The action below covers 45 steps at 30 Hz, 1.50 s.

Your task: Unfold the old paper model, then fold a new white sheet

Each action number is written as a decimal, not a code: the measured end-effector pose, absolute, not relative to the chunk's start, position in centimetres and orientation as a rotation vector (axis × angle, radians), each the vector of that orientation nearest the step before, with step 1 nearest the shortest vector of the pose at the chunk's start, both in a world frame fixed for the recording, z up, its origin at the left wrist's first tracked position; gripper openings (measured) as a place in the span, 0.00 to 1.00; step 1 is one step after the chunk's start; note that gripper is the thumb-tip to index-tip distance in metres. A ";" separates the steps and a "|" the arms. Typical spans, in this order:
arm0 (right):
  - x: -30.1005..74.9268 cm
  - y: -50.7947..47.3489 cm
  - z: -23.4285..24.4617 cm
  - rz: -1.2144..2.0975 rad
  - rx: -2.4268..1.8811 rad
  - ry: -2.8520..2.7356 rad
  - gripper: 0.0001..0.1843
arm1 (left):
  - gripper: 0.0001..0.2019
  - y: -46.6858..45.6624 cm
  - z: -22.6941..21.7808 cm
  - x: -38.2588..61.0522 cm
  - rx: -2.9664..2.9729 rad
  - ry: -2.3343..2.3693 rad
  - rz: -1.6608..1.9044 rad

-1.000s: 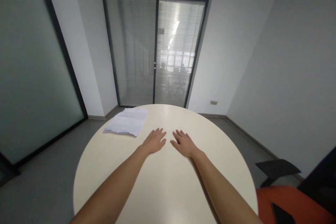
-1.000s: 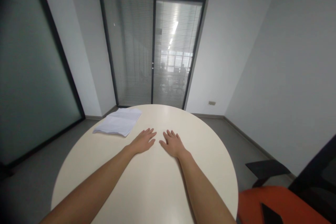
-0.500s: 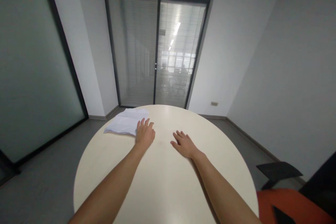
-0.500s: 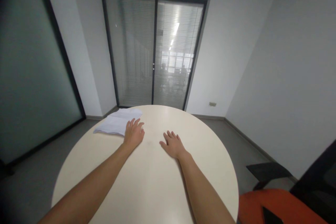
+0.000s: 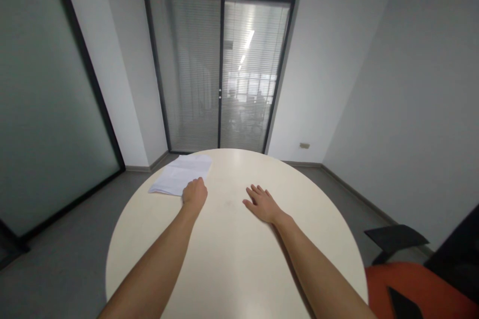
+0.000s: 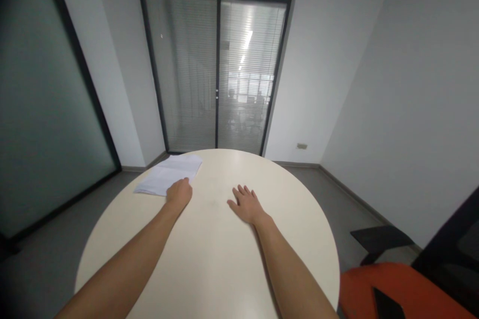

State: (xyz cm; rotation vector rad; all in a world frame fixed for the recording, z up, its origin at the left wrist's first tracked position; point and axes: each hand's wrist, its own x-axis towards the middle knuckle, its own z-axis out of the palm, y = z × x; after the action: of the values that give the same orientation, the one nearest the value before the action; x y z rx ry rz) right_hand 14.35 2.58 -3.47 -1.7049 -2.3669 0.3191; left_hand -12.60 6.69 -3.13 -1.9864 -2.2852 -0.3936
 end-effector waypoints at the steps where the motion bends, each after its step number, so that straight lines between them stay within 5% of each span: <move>1: 14.3 2.6 -3.5 0.322 -1.707 -2.368 0.38 | 0.15 6.7 -3.0 -12.7 -1.989 -2.295 -0.394; 33: 14.0 3.0 -4.0 0.310 -1.710 -2.356 0.38 | 0.15 7.0 -2.5 -13.7 -1.900 -2.394 -0.453; 45: 14.3 2.7 -3.6 0.305 -1.697 -2.347 0.35 | 0.13 5.3 -0.2 -11.0 -2.012 -1.985 -0.711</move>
State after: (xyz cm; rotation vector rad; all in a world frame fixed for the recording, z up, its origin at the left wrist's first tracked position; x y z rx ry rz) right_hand 14.26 2.65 -3.57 -1.6967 -2.3468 0.3049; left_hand -11.02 5.33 -0.22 -2.0117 -1.9853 -0.7114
